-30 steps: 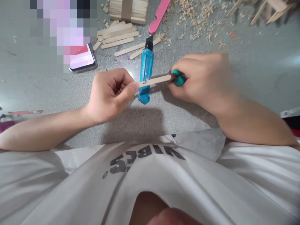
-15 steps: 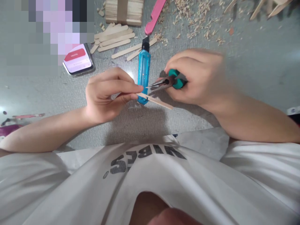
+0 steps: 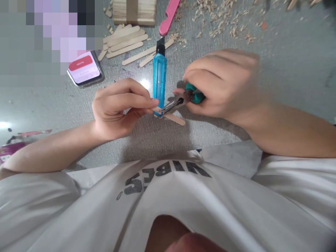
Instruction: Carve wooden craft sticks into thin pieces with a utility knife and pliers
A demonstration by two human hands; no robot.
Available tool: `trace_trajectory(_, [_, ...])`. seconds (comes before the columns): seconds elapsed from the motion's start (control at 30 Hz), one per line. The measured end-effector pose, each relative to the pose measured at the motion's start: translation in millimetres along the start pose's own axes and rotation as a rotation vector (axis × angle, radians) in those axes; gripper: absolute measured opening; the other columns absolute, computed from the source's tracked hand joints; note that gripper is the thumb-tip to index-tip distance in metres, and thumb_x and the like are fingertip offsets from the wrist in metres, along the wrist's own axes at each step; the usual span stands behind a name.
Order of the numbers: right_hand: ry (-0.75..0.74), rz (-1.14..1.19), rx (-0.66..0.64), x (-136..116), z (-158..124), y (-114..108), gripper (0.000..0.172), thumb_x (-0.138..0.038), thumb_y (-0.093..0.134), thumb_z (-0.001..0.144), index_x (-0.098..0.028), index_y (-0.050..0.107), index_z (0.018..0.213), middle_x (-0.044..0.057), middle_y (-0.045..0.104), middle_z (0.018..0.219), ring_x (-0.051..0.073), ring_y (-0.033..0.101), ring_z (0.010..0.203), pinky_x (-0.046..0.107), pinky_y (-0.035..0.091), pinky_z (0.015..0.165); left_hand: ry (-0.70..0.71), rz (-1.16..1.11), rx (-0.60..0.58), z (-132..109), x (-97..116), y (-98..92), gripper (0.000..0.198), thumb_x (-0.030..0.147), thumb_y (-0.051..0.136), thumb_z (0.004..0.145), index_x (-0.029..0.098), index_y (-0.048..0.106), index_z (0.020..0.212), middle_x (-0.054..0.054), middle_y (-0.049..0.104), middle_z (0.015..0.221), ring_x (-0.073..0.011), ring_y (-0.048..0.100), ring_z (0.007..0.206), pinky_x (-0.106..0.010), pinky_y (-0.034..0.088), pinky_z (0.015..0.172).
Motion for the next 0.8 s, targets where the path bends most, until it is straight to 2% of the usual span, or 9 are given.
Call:
trace_trajectory(0.1, [-0.021, -0.034, 0.041, 0.5, -0.7, 0.1, 0.05, -0.07, 0.043, 0.108, -0.033, 0.074, 0.097, 0.007, 0.081, 0.114, 0.03, 0.072, 0.101, 0.05, 0.056, 0.087, 0.055, -0.017, 0.029, -0.3, -1.7, -0.1, 0.004, 0.032, 0.084, 0.1, 0.033, 0.088, 0.099, 0.002, 0.081, 0.086, -0.0106, 0.075, 0.067, -0.023, 0.062, 0.063])
trace_trajectory(0.27, [-0.056, -0.111, 0.067, -1.4, -2.1, 0.3, 0.05, -0.068, 0.041, 0.11, -0.032, 0.073, 0.094, 0.006, 0.079, 0.106, 0.028, 0.071, 0.094, 0.047, 0.055, 0.079, 0.042, 0.022, 0.004, -1.2, -6.5, 2.1, 0.009, 0.03, 0.082, 0.1, 0.036, 0.089, 0.098, 0.002, 0.082, 0.086, -0.0118, 0.074, 0.064, -0.024, 0.061, 0.058])
trace_trajectory(0.43, [-0.057, -0.178, 0.073, -0.1, -4.0, 0.1, 0.045, -0.059, 0.042, 0.11, -0.031, 0.069, 0.088, 0.006, 0.074, 0.094, 0.027, 0.067, 0.086, 0.044, 0.05, 0.074, 0.167, -0.031, -0.009, -3.3, -6.6, 2.5, 0.017, 0.018, 0.084, 0.097, 0.027, 0.087, 0.11, -0.001, 0.082, 0.09, -0.0109, 0.076, 0.07, -0.021, 0.061, 0.061])
trace_trajectory(0.6, [-0.073, -0.156, 0.137, 5.2, -5.4, 0.6, 0.042, -0.058, 0.044, 0.108, -0.029, 0.056, 0.081, 0.005, 0.071, 0.087, 0.024, 0.064, 0.079, 0.042, 0.044, 0.066, 0.215, -0.019, 0.042, -2.8, -12.4, -1.2, 0.015, 0.021, 0.087, 0.094, 0.024, 0.087, 0.109, -0.003, 0.08, 0.088, -0.0122, 0.074, 0.069, -0.025, 0.06, 0.058])
trace_trajectory(0.73, [-0.039, -0.098, 0.219, 13.5, -3.7, 0.3, 0.038, -0.059, 0.044, 0.106, -0.031, 0.056, 0.083, 0.004, 0.071, 0.087, 0.023, 0.063, 0.077, 0.043, 0.044, 0.066, 0.258, -0.028, 0.062, -3.1, -10.6, -2.7, 0.016, 0.023, 0.09, 0.094, 0.02, 0.088, 0.109, -0.003, 0.079, 0.089, -0.0108, 0.073, 0.072, -0.024, 0.059, 0.06])
trace_trajectory(0.8, [-0.04, -0.086, 0.238, 15.3, -2.0, 0.7, 0.033, -0.058, 0.048, 0.103, -0.033, 0.058, 0.085, 0.003, 0.073, 0.092, 0.023, 0.066, 0.082, 0.044, 0.045, 0.07, 0.218, -0.013, 0.077, -2.7, -10.7, -3.4, 0.016, 0.02, 0.089, 0.095, 0.022, 0.088, 0.111, -0.002, 0.079, 0.09, -0.0101, 0.073, 0.074, -0.024, 0.059, 0.062])
Point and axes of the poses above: each hand's wrist, its own z-axis towards the middle knuckle, its own y-axis out of the palm, x = y × z, the point moved 6 cm from there along z, towards the middle knuckle
